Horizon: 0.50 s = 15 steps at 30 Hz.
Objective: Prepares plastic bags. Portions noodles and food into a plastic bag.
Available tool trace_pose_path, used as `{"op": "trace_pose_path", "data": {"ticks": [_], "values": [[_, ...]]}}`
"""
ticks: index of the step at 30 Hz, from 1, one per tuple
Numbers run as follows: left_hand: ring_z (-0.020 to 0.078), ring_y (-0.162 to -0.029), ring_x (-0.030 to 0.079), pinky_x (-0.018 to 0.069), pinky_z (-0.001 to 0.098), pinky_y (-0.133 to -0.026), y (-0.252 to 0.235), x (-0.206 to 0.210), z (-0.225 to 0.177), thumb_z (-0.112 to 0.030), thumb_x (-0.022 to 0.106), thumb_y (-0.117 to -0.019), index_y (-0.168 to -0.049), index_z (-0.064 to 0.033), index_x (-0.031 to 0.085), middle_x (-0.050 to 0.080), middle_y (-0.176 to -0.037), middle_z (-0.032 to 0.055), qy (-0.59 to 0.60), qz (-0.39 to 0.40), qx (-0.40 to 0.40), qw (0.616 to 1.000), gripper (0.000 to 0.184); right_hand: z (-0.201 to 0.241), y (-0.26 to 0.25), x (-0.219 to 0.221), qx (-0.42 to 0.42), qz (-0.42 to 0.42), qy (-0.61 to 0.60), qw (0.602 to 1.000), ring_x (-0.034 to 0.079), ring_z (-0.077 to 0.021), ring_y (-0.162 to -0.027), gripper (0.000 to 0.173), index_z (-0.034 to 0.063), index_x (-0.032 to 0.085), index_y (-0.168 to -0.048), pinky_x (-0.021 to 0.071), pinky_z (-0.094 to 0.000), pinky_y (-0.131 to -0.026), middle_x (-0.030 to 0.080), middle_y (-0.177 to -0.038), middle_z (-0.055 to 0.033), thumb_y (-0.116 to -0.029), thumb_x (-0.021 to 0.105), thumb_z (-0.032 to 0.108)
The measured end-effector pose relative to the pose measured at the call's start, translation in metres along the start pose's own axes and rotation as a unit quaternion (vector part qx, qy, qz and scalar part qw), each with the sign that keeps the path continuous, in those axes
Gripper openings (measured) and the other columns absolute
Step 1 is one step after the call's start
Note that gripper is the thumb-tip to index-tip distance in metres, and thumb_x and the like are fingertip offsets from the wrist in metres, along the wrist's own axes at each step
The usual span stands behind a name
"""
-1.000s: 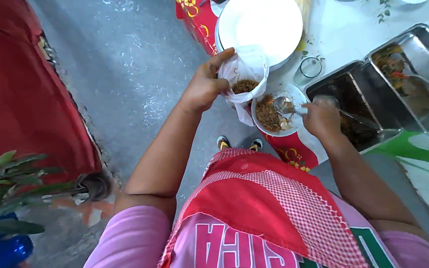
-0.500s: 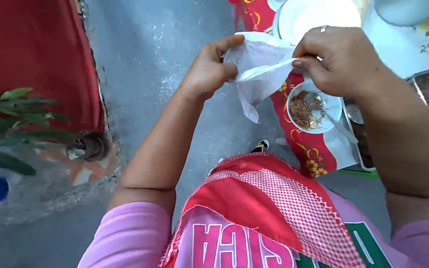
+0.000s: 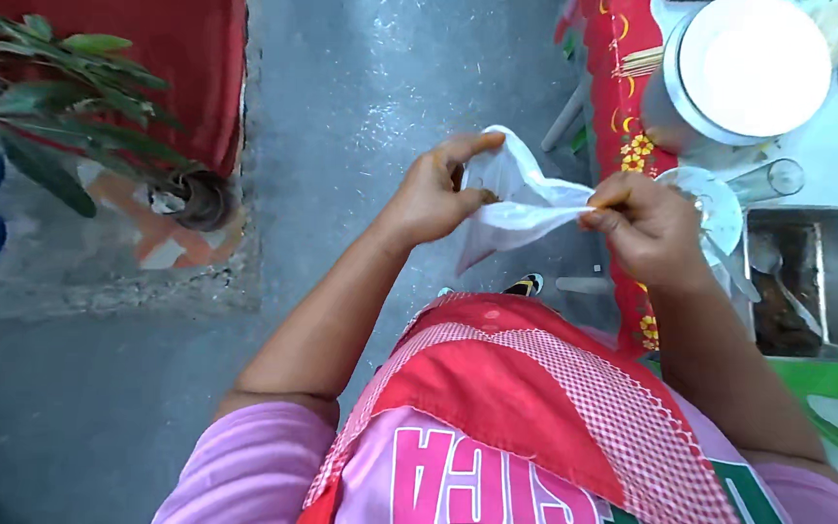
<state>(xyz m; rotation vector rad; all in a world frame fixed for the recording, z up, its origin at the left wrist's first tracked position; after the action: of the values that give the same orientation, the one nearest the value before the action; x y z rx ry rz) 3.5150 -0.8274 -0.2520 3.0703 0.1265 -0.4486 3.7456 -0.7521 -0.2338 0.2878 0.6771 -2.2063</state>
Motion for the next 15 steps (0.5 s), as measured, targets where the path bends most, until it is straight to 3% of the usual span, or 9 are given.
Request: {"op": "trace_pose_path", "data": {"ticks": [4,8,10,12,13,15], "values": [[0.0124,-0.109,0.065,0.0601,0.0287,-0.084,0.069,-0.008,-0.004,-0.001,0.062,-0.0811,-0.144,-0.0027,0.055,0.056,-0.141,0.0120,0.030,-0.006,0.082,0.996,0.063,0.057,0.028,0.026,-0.053,0.069,0.079,0.993,0.064,-0.0039,-0.094,0.017,0.0095,0.067,-0.095,0.0554,-0.0215,-0.084,0.066,-0.096,-0.0003,-0.1037,0.058,0.022],[0.0097,-0.111,0.064,0.0602,0.0267,-0.087,0.123,-0.023,-0.025,-0.005,0.065,-0.0825,-0.144,-0.0032,0.054,0.058,-0.138,0.0060,0.074,0.031,0.133,0.988,0.063,0.098,0.060,0.033,-0.052,0.134,-0.034,0.989,0.064,-0.0071,-0.103,0.012,0.0158,0.069,-0.108,0.0547,-0.0259,-0.092,0.067,-0.103,0.0008,-0.1046,0.058,0.018],[0.0094,-0.115,0.063,0.0593,0.0263,-0.090,0.137,-0.029,-0.032,-0.008,0.067,-0.0844,-0.143,-0.0054,0.056,0.060,-0.137,0.0035,0.086,0.049,0.143,0.985,0.060,0.094,0.069,0.026,-0.016,0.133,-0.095,0.986,0.065,-0.0055,-0.107,0.015,0.0217,0.069,-0.116,0.0547,-0.0269,-0.095,0.069,-0.108,0.0066,-0.1032,0.062,0.023],[0.0072,-0.113,0.063,0.0586,0.0233,-0.087,0.145,-0.030,-0.035,-0.009,0.068,-0.0843,-0.142,-0.0058,0.058,0.061,-0.136,0.0028,0.087,0.065,0.138,0.984,0.059,0.066,0.068,0.022,0.057,0.095,-0.076,0.991,0.068,-0.0021,-0.103,0.029,0.0303,0.067,-0.122,0.0592,-0.0238,-0.089,0.070,-0.113,0.0135,-0.0942,0.075,0.031],[0.0060,-0.110,0.063,0.0585,0.0215,-0.084,0.147,-0.029,-0.036,-0.007,0.067,-0.0835,-0.141,-0.0050,0.058,0.061,-0.134,0.0032,0.087,0.074,0.134,0.984,0.059,0.047,0.065,0.026,0.092,0.088,-0.026,0.992,0.068,-0.0028,-0.100,0.045,0.0289,0.063,-0.129,0.0601,-0.0241,-0.085,0.069,-0.118,0.0111,-0.0875,0.081,0.032],[0.0024,-0.101,0.062,0.0567,0.0169,-0.077,0.148,-0.027,-0.039,-0.004,0.065,-0.0815,-0.140,-0.0033,0.060,0.062,-0.130,0.0039,0.070,0.092,0.131,0.985,0.058,0.023,0.056,0.054,0.137,0.134,0.058,0.980,0.066,-0.0178,-0.089,0.080,0.0055,0.053,-0.145,0.0574,-0.0367,-0.071,0.062,-0.132,-0.0145,-0.0751,0.087,0.025]]}}
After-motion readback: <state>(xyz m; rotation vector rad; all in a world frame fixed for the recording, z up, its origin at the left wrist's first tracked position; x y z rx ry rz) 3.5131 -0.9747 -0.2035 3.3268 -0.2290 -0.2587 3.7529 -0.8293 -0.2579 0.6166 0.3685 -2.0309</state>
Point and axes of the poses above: each hand's wrist, its own y-axis away from the middle knuckle, its own x-axis out of the palm, z = x × y, the point moved 5 cm from there along -y, towards the middle knuckle
